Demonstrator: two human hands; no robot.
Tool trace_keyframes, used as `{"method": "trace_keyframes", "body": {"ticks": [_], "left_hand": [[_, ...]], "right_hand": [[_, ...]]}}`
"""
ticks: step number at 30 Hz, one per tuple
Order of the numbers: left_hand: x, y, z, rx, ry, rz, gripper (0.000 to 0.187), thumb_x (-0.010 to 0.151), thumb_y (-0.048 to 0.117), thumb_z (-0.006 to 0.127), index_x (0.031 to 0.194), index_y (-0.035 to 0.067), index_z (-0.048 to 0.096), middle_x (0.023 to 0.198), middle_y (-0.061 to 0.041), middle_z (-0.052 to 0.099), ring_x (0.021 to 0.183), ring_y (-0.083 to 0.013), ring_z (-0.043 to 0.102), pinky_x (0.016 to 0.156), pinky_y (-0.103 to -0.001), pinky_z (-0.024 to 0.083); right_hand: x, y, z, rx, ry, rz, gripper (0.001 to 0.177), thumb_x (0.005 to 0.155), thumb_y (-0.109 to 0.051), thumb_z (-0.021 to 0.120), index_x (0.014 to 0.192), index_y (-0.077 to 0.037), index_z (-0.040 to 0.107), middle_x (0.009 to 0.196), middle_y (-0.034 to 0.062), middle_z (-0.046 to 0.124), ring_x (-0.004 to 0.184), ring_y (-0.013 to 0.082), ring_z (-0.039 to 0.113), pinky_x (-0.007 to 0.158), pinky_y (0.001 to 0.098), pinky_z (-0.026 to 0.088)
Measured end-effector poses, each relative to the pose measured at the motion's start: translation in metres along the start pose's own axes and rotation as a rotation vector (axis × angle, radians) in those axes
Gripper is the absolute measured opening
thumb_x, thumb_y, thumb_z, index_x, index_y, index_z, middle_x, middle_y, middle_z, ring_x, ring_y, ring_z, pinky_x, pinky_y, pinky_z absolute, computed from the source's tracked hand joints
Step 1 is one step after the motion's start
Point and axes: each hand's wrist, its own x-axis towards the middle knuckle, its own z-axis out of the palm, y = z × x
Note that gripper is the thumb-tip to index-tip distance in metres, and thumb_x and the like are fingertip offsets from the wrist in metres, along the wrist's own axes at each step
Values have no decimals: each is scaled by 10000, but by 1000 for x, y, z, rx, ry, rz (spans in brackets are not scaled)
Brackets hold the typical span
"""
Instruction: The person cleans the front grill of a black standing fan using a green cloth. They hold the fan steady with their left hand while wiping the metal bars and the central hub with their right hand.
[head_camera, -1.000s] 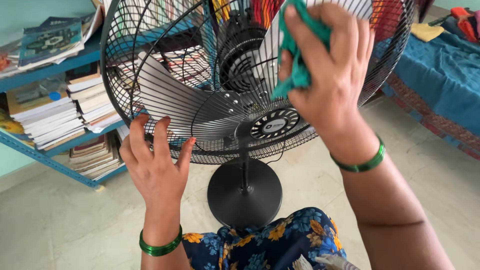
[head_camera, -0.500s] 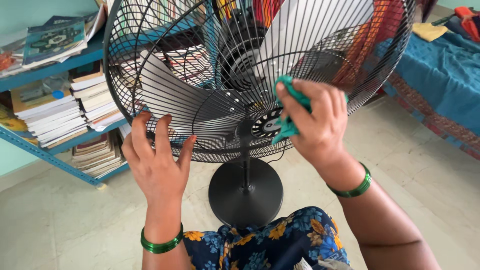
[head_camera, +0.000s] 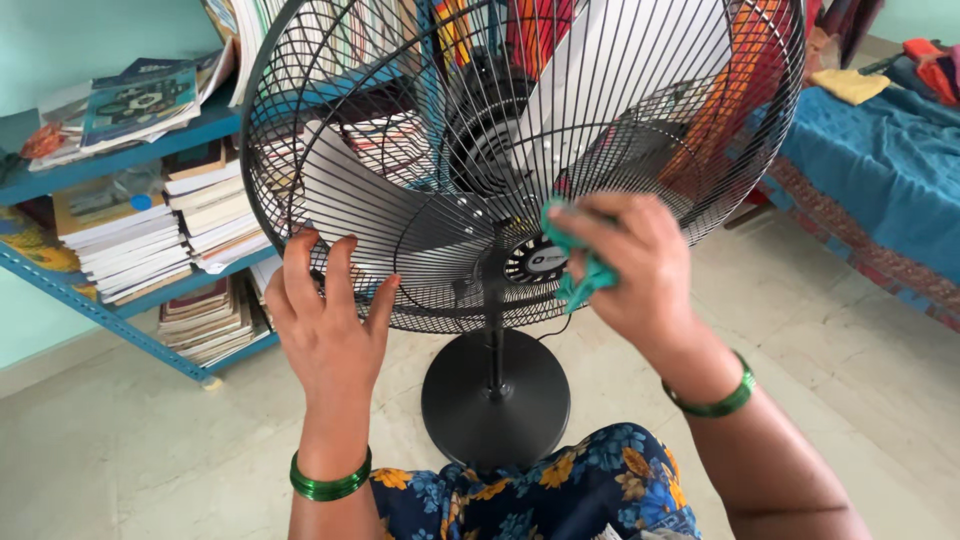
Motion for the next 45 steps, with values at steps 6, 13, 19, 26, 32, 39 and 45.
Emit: {"method": "trace_keyframes", "body": {"ticks": [6, 13, 19, 26, 32, 39, 45], "left_hand": [[-1, 0, 1, 10, -2, 4, 554, 895, 350, 874, 1315, 95, 617, 1436, -145, 475, 1166, -384, 478, 979, -487, 456], [-2, 2, 1, 27, -24, -25, 575, 881, 350, 884, 1332, 109, 621, 1458, -141, 469, 1194, -390, 478, 980, -480, 469], [-3, 0, 3, 44, 5, 0, 559, 907, 347, 886, 1346, 119, 627, 1481, -129, 456, 1228, -382, 470, 1035, -491, 468], [-5, -1, 5, 19, -12, -27, 522, 946, 366, 867, 1338, 112, 633, 1494, -132, 453, 1239, -375, 461, 1036, -471, 463], [-5, -2, 5, 18, -21, -25, 511, 958, 362, 859, 1340, 105, 638, 1489, -133, 454, 1231, -371, 459, 1041, -473, 455], [-3, 0, 3, -8, -9, -20, 504, 968, 360, 847, 1336, 95, 629, 1473, -132, 459, 1225, -372, 470, 1044, -471, 450], [-1, 1, 3, -3, 6, -8, 522, 943, 364, 843, 1330, 94, 620, 1455, -138, 463, 1207, -375, 476, 1029, -472, 446]], "right_hand": [[64, -2, -26, -127, 232, -143, 464, 821, 60, 728, 1272, -32, 672, 1225, 114, 615, 1124, 316, 611, 943, 430, 502], [94, 8, 10, -253, 266, -136, 426, 874, 23, 734, 1290, -58, 696, 1220, 110, 541, 1139, 312, 547, 981, 418, 472], [62, 1, 20, -293, 241, -133, 458, 854, 17, 779, 1300, -47, 695, 1260, 96, 565, 1109, 284, 539, 964, 394, 465], [27, 1, 26, -243, 196, -50, 481, 824, 29, 818, 1289, -57, 726, 1230, 118, 586, 1061, 297, 585, 926, 408, 476], [-1, 4, 33, -232, 170, -39, 489, 854, 42, 856, 1312, -76, 734, 1261, 98, 587, 1032, 265, 617, 882, 365, 516], [-22, 3, 37, -151, 147, 0, 459, 812, 50, 866, 1237, -69, 742, 1194, 95, 607, 995, 270, 617, 840, 379, 515], [-36, 0, 43, -150, 126, 40, 453, 766, 32, 844, 1195, -73, 745, 1169, 102, 621, 972, 284, 620, 817, 385, 516]]}}
